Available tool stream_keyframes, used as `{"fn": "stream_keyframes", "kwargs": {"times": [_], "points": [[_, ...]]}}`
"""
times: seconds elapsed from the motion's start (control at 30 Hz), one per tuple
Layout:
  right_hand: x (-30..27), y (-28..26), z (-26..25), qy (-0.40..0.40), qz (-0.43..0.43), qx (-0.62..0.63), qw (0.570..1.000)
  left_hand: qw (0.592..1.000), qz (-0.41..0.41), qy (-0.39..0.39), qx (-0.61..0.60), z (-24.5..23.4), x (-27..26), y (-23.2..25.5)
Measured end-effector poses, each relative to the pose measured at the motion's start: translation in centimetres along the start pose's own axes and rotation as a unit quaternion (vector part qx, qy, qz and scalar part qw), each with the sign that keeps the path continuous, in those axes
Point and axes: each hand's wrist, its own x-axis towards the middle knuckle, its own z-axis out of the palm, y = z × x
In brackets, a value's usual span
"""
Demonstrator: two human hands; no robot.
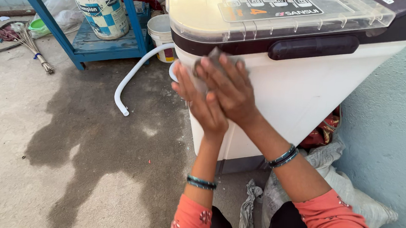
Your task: The person wipes the exterior surfaces, top lid, control knobs, and lower base of a washing machine with a cloth.
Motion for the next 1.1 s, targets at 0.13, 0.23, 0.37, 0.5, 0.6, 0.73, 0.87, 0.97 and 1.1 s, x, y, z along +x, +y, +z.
{"fn": "stream_keyframes", "kwargs": {"times": [0.13, 0.23, 0.37, 0.5, 0.6, 0.73, 0.87, 0.97, 1.1], "points": [[-4.2, -1.5, 0.6, -0.071, -0.03, 0.047, 0.996, 0.995, -0.102, 0.019, 0.013, -1.2, -6.1, -0.8], [-4.8, -1.5, 0.1, -0.075, -0.076, 0.052, 0.993, 0.988, -0.154, 0.019, -0.013, -1.3, -8.3, 0.1], [0.8, 2.6, -1.5, -0.071, -0.223, -0.011, 0.972, 0.991, -0.114, 0.035, -0.067, -0.9, -5.3, 1.9], [6.2, 1.3, -0.6, 0.007, -0.221, -0.022, 0.975, 0.986, -0.082, 0.078, -0.124, -0.7, -0.5, 2.5], [6.3, -0.1, -0.1, -0.006, -0.19, -0.013, 0.982, 0.973, -0.112, 0.063, -0.194, -1.9, 0.5, 1.3], [2.0, -3.2, 2.1, -0.051, -0.153, -0.019, 0.987, 0.961, -0.2, 0.028, -0.188, -3.5, -3.2, -2.1], [-5.8, -6.1, 3.5, -0.109, -0.139, -0.019, 0.984, 0.944, -0.293, 0.025, -0.153, -4.5, -9.9, -6.2], [-11.7, -8.5, 4.9, -0.134, -0.142, -0.04, 0.98, 0.942, -0.325, 0.039, -0.076, -5.0, -15.1, -7.8], [-17.4, -10.4, 5.7, -0.216, -0.163, 0.006, 0.963, 0.913, -0.401, 0.068, 0.001, -5.8, -19.1, -8.6]]}}
